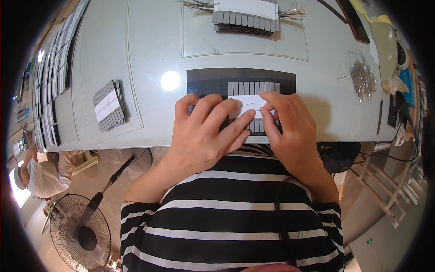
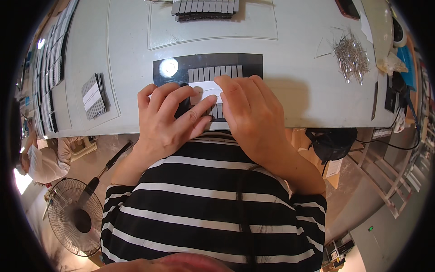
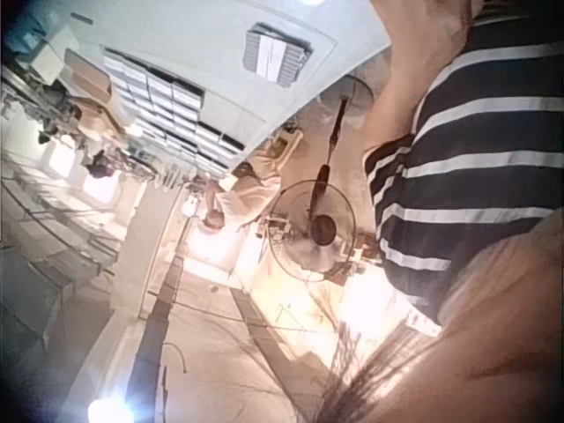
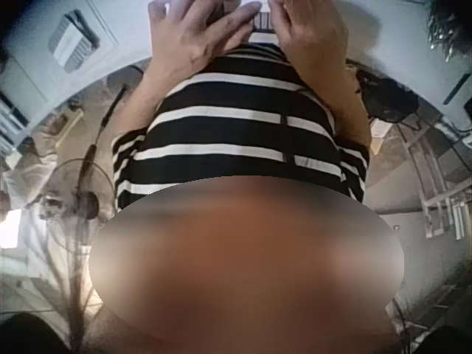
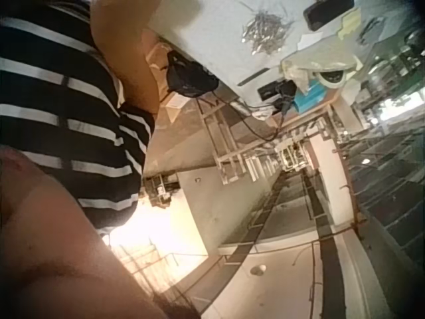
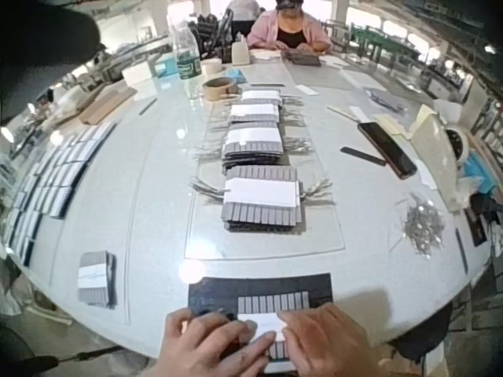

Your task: Inserting small metal pins into slotted components on an assembly line.

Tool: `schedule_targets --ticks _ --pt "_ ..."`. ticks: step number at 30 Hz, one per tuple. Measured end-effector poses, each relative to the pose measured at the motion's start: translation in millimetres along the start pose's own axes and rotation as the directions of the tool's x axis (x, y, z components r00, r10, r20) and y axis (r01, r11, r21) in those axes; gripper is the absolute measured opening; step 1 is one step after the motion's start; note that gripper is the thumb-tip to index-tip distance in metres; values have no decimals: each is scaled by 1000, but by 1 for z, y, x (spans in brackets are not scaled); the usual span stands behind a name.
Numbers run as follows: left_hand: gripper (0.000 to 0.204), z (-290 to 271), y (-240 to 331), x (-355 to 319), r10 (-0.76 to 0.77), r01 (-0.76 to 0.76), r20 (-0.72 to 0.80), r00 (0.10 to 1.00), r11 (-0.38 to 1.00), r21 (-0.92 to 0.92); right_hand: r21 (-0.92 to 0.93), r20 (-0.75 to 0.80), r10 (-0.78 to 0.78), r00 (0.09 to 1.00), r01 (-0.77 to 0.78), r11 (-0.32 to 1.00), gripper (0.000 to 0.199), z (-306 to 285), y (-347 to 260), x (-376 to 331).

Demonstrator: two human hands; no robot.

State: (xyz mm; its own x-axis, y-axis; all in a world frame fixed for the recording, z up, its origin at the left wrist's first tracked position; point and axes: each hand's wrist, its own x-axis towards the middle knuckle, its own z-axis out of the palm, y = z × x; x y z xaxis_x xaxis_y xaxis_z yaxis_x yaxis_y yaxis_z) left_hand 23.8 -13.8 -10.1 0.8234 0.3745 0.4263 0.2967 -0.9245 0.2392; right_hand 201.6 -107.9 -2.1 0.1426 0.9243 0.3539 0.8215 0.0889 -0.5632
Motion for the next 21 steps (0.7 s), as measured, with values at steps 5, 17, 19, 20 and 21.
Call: schedule_targets --ticks 5,17,19,20,21 --pt "33 0 0 0 -4 4 -8 1000 1000 -27 -15 27 -48 998 48 999 43 -3 3 3" --pt "33 1 -2 0 29 -29 11 1000 998 -49 -281 174 -409 896 443 851 33 -12 19 18" --pt "33 0 -2 0 32 -31 15 999 999 -44 -314 202 -433 879 476 821 29 -13 20 18" --pt "33 0 -2 -1 35 -34 19 999 999 -39 -302 236 -423 875 480 824 31 -15 20 16" --pt "33 0 -2 -1 35 -35 19 999 999 -40 -291 270 -411 870 481 827 33 -16 20 15"
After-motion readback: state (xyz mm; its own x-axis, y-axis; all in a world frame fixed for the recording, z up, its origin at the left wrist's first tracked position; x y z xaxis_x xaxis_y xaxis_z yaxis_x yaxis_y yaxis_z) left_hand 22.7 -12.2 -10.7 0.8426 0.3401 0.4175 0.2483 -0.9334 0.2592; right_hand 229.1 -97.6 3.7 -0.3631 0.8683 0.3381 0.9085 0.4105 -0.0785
